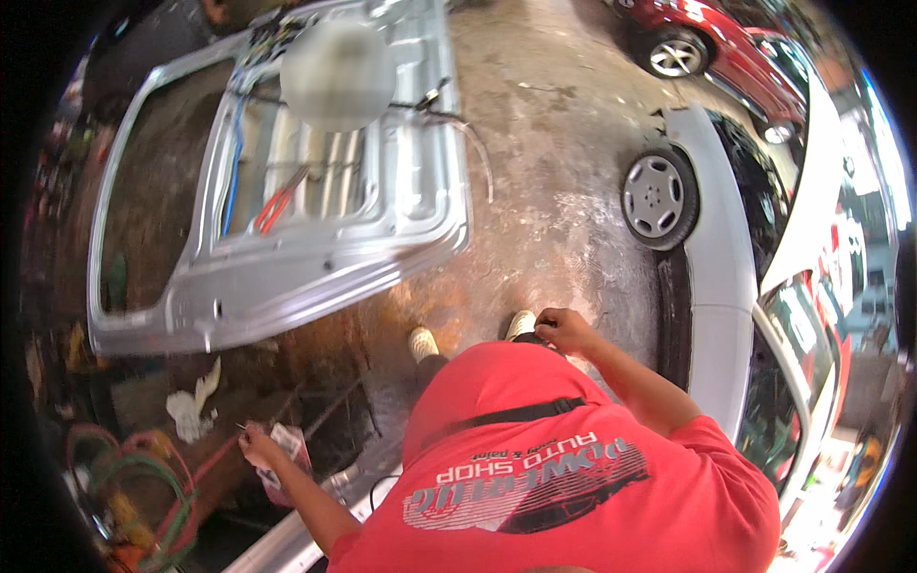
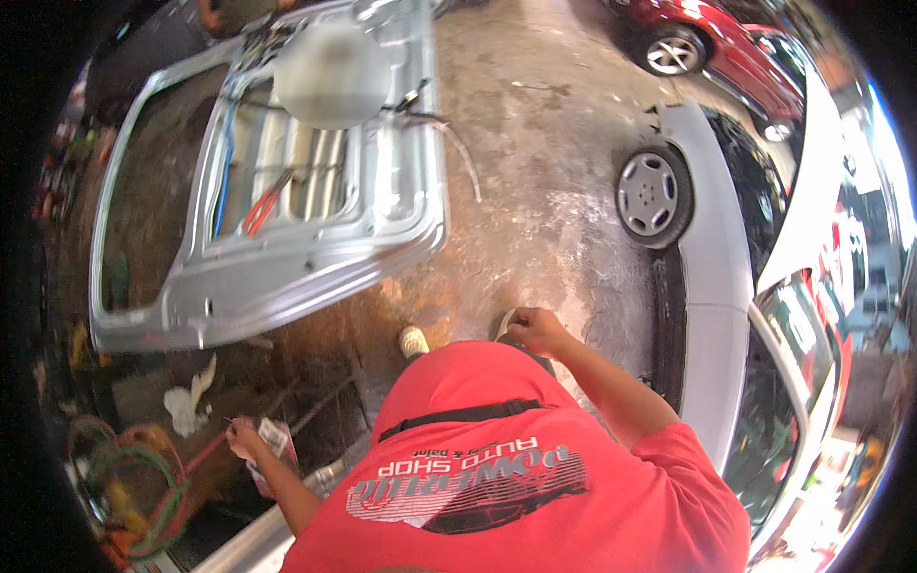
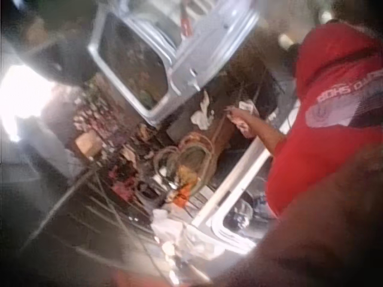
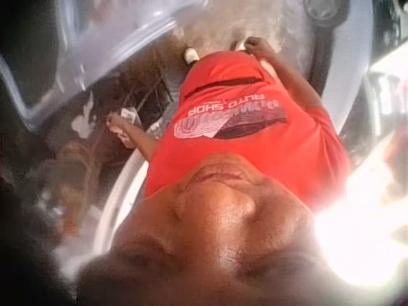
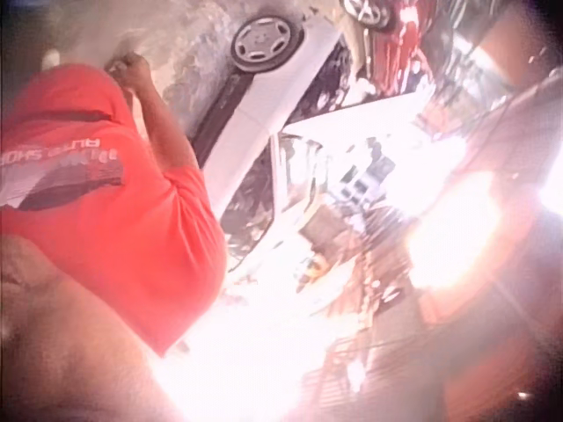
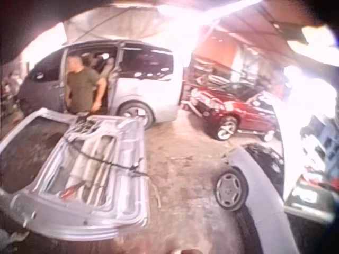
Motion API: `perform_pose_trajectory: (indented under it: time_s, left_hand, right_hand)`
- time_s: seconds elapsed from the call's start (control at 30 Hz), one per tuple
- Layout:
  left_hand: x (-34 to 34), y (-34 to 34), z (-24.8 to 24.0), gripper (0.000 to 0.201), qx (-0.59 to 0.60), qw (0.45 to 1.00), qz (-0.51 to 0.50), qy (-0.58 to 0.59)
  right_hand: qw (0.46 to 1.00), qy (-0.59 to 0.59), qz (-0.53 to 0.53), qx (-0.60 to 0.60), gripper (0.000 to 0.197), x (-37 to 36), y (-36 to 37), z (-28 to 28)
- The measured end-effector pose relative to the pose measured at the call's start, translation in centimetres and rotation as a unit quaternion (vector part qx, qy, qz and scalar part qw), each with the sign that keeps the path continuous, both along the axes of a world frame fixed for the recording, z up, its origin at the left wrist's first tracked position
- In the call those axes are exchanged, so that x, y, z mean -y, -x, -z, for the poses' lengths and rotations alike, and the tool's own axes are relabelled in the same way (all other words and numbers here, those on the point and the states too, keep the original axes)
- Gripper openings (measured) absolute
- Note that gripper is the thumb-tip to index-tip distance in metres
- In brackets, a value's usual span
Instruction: The person works on the internal mechanism of a car door, using a screwdriver to manipulate components and wires. They handle a window regulator motor and various connectors, then place a screwdriver into a plastic organizer box on the floor.
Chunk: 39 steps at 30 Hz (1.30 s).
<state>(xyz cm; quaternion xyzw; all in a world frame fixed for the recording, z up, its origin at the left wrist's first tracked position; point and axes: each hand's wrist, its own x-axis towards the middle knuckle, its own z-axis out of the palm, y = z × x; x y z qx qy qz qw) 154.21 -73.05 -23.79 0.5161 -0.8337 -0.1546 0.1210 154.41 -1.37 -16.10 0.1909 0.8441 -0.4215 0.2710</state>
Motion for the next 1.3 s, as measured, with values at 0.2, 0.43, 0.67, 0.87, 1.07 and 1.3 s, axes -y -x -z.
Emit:
perform_pose_trajectory:
  time_s: [0.2,0.43,0.67,0.87,1.07,1.3]
  left_hand:
    - [-23.5,16.4,-6.8,0.027,-0.206,0.842,0.292,-0.405]
    - [-55.5,22.5,-11.5,0.02,-0.079,0.687,0.568,-0.445]
    - [-73.7,27.1,-16.9,0.025,0.042,0.55,0.689,-0.47]
    - [-81.0,37.2,-15.1,0.033,0.118,0.461,0.493,-0.729]
    - [-86.7,52.6,-9.5,0.04,0.053,0.359,0.375,-0.853]
    - [-93.9,76.0,-16.2,0.028,0.043,0.372,0.409,-0.832]
  right_hand:
    - [0.989,0.117,0.091,-0.03,0.028,-6.6,0.4,1.3]
    - [0.97,0.147,0.179,-0.076,0.028,-22.3,4.2,-2.3]
    - [0.944,0.257,0.182,-0.102,0.02,-32.2,14.0,-7.6]
    - [0.919,0.363,0.106,-0.113,0.038,-35.2,29.8,-10.2]
    - [0.918,0.384,0.016,-0.097,0.068,-40.0,48.5,-10.4]
    - [0.911,0.387,-0.015,-0.143,0.082,-45.0,66.8,-16.3]
